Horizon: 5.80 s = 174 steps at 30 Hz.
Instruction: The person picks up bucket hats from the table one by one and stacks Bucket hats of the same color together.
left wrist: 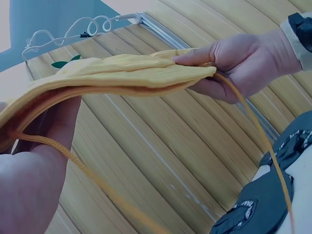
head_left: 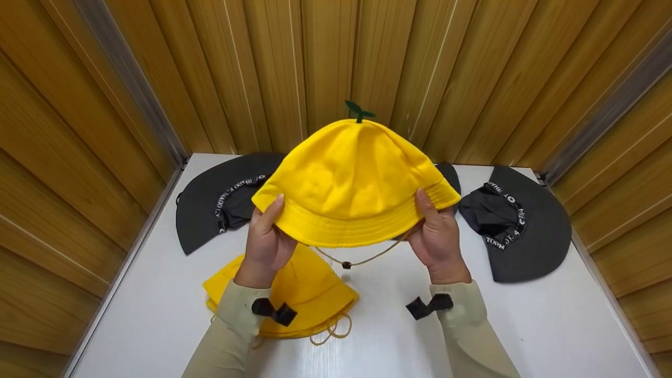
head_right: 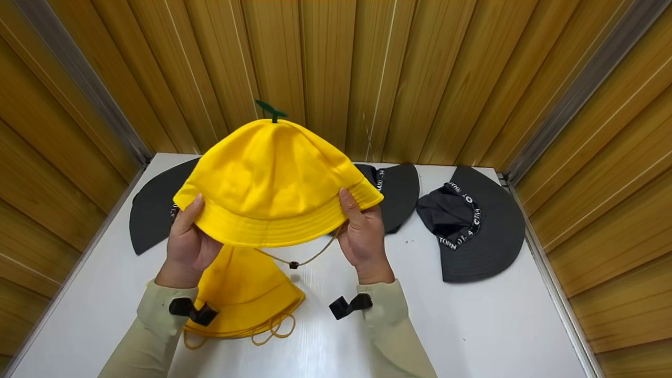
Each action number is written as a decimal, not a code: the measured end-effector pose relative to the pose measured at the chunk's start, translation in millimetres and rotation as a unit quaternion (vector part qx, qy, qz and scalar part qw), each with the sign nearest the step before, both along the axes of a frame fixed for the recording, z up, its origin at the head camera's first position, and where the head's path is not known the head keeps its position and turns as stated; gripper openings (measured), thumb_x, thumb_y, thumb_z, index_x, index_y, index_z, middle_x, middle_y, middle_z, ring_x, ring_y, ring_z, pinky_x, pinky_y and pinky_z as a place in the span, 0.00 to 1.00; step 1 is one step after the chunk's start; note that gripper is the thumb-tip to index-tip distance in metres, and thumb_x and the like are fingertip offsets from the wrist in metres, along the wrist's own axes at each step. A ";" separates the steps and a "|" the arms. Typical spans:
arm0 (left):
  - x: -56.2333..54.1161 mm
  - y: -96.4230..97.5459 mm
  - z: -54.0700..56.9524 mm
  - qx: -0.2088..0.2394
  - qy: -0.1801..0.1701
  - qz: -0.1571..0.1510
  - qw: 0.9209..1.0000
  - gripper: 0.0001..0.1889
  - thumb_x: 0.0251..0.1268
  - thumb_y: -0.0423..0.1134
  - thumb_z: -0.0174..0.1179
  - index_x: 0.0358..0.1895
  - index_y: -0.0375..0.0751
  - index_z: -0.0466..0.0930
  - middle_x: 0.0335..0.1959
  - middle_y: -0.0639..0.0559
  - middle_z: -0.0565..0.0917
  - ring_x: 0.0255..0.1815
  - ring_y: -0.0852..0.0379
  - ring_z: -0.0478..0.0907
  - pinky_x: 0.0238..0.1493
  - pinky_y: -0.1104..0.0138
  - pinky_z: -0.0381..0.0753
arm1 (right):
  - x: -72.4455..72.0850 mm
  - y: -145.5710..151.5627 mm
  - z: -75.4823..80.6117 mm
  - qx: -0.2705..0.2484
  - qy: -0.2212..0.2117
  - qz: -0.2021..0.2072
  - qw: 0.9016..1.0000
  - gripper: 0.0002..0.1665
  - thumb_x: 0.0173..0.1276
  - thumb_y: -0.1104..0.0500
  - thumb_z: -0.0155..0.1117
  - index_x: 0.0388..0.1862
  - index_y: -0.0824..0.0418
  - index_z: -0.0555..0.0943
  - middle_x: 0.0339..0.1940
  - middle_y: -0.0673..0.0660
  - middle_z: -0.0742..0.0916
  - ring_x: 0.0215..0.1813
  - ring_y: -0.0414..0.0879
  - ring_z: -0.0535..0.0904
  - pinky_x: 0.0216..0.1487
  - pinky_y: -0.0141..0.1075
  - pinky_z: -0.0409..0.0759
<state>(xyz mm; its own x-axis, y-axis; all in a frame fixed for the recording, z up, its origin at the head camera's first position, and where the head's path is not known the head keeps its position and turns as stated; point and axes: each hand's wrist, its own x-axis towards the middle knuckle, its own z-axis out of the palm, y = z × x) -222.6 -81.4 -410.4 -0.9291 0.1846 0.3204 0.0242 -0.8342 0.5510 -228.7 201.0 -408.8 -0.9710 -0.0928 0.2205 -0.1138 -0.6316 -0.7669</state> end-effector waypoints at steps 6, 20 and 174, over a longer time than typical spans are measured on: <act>4.1 15.3 -1.4 0.030 0.055 -0.023 0.998 0.17 0.81 0.45 0.53 0.65 0.46 0.65 0.54 0.50 0.78 0.54 0.56 0.81 0.60 0.65 0.84 | 8.0 -15.5 3.9 -0.048 0.000 -0.017 0.999 0.24 0.81 0.51 0.51 0.72 0.51 0.62 0.64 0.52 0.76 0.67 0.46 0.77 0.72 0.46 0.77; 13.3 31.8 4.3 -0.012 -0.021 0.049 0.998 0.19 0.83 0.29 0.40 0.69 0.49 0.58 0.59 0.52 0.71 0.62 0.55 0.74 0.68 0.60 0.78 | 24.2 -43.5 -5.0 -0.067 -0.029 -0.011 0.997 0.25 0.81 0.50 0.51 0.72 0.52 0.62 0.61 0.52 0.78 0.64 0.46 0.81 0.70 0.46 0.78; 32.1 -45.4 -139.8 -0.830 0.096 -0.035 0.548 0.49 0.56 0.64 0.71 0.81 0.63 0.59 0.86 0.48 0.48 0.85 0.31 0.34 0.79 0.31 0.32 | -12.1 265.1 -93.3 0.596 -0.486 -0.215 0.602 0.84 0.56 0.25 0.68 0.80 0.69 0.24 0.75 0.87 0.43 0.73 0.78 0.45 0.72 0.68 0.54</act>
